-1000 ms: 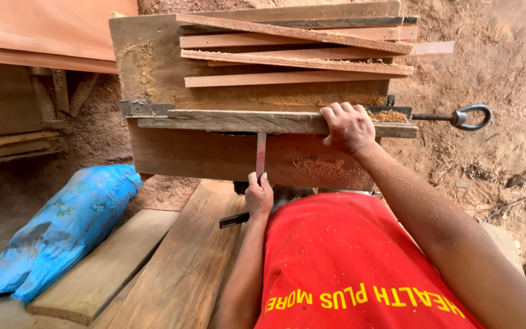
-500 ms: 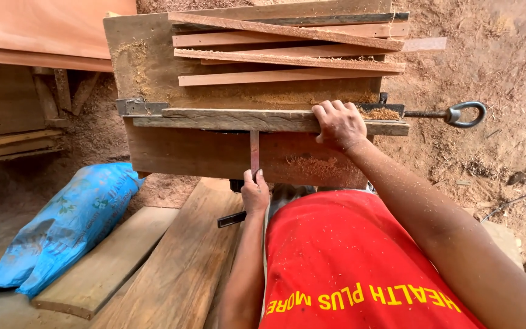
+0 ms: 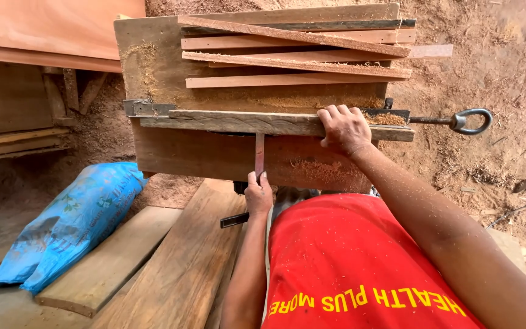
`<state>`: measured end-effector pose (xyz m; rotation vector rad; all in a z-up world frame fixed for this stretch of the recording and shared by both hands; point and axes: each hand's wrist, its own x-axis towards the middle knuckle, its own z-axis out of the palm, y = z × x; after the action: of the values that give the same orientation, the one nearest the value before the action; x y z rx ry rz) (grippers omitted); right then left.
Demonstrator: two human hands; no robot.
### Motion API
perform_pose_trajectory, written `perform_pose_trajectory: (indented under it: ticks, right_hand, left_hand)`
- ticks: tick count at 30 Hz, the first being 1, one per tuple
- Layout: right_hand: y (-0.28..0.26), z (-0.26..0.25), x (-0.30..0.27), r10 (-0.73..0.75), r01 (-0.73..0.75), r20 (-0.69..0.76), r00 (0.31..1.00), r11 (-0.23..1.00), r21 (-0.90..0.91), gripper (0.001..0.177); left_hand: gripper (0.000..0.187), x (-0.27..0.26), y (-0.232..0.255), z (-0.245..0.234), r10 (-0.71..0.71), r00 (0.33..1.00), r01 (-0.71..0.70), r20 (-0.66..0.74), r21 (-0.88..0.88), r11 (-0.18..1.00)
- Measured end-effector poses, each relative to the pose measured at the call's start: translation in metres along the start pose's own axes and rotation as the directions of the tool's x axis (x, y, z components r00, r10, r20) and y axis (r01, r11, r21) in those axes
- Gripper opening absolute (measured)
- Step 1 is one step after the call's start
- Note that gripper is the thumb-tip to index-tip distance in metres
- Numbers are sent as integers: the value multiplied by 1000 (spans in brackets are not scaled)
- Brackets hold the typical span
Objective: Measuring and organizing wood planks on a workbench in a workshop.
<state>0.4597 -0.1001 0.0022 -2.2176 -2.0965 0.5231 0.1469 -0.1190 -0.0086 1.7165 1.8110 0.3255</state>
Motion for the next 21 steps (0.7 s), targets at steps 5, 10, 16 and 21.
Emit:
perform_pose_trajectory:
  ticks: [5,10,16,21]
  right_hand:
    - [-1,-4,-1,-1,1,14,1000,1000,-1,83]
    - [0,-4,0,4,-4,31,1000,1000,0,84]
    - [0,-7,-3,-10,10,-15,1000,1000,19,80]
    - [0,-10,-4,-10,12,-36,999,999,36,79]
  left_hand:
    - [22,-1,0,-1,3,1000,-3,8,-15,1000]
    - [21,-2,3,1,2,1000,-2,5,-9,1000]
    - [22,-4,5,1,-3,1000,3,-8,-22,1000]
    - [23,-3,-2,4,-12,1000,12,-7,7,1000]
